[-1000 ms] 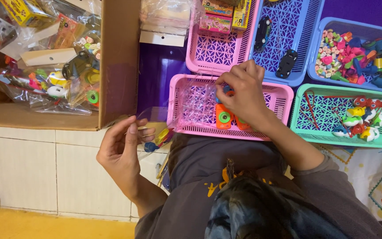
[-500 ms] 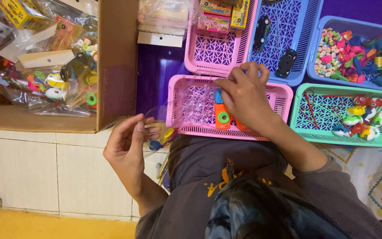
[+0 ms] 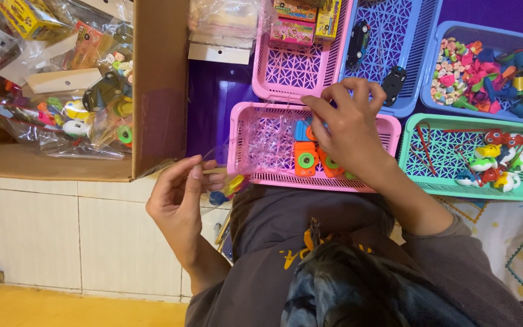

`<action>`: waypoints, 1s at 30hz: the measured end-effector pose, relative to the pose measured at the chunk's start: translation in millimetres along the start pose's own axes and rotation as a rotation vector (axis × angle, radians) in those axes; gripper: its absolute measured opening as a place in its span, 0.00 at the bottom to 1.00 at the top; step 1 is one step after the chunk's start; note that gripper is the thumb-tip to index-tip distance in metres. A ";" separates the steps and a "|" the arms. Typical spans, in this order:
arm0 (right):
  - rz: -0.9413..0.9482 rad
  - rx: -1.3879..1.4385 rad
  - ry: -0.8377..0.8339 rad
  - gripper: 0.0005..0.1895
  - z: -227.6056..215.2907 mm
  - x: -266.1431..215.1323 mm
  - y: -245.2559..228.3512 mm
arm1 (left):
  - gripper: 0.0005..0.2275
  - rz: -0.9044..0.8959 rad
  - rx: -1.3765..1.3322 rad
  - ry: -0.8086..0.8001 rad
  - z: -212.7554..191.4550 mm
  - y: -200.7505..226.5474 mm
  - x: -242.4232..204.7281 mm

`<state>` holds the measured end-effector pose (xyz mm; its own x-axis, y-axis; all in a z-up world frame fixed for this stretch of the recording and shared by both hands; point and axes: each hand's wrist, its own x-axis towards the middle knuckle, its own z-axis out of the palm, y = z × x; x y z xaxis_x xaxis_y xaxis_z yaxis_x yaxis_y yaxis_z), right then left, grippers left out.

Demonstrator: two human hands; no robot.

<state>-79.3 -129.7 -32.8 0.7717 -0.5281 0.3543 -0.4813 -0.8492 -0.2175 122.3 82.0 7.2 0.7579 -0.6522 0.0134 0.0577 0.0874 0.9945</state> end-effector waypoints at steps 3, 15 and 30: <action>0.074 0.492 -0.063 0.09 -13.7 5.2 -4.0 | 0.07 -0.046 -0.117 -0.008 7.1 -4.4 -3.7; 0.419 1.560 -0.371 0.25 -44.6 0.2 -23.7 | 0.10 -0.246 -0.453 -0.022 73.7 -16.8 -6.4; 0.510 1.450 -0.050 0.11 -49.9 -16.1 -6.1 | 0.06 0.113 0.057 -0.278 96.9 -7.0 2.3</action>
<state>-109.6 -115.9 8.2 0.6826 -0.7288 -0.0541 0.0922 0.1594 -0.9829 60.7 7.0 10.3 0.5504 -0.8224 0.1442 -0.0592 0.1339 0.9892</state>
